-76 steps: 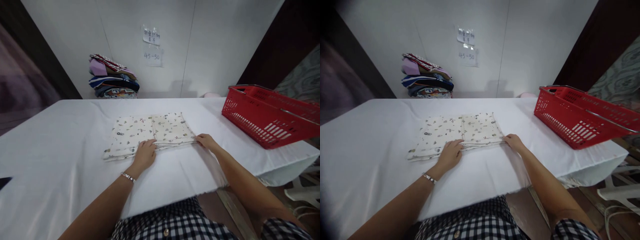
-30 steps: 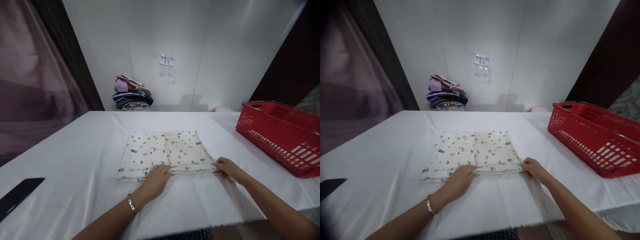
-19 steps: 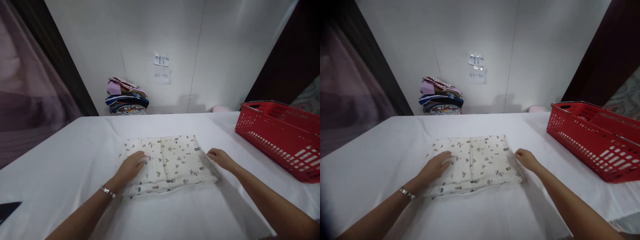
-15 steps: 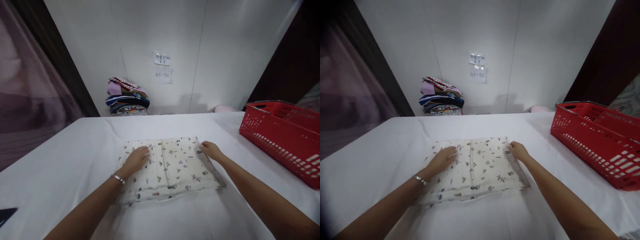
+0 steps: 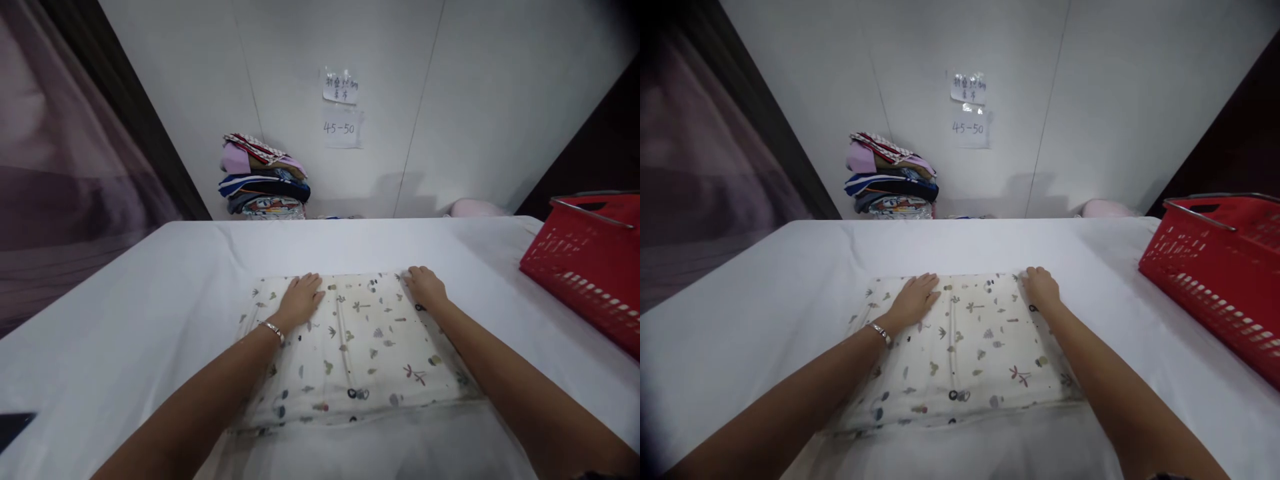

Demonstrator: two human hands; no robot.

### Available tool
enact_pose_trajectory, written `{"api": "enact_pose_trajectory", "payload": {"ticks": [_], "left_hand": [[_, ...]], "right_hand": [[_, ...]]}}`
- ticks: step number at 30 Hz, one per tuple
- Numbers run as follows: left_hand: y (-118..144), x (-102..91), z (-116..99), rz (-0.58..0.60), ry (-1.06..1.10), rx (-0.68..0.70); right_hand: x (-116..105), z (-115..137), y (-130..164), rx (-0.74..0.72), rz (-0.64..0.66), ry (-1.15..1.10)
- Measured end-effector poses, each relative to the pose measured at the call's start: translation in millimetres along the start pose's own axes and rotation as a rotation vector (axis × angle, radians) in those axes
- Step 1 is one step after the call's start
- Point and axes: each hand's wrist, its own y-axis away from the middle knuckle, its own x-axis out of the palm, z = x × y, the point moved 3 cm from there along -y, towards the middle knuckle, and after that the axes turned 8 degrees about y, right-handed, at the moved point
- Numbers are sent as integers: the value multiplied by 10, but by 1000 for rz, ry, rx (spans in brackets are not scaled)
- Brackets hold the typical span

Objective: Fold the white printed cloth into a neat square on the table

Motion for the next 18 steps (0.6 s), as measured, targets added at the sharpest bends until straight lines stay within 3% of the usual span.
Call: {"api": "enact_pose_trajectory", "payload": {"ticks": [4,7,8,13,18], "left_hand": [[118,17,-265,78,73,88],[148,80,-397,126,109,160],[134,102,-391,125,106,137],[37,147,-242,75,85,1],[48,139,-227,82,80,15]], "right_hand": [[-108,434,222,-315,-135,4],[-42,818,367,-654,-21,-87],[-3,888,366,-694,18,-99],[154,848,116,-512,64,-58],[135,894,136,-516,60,-28]]}}
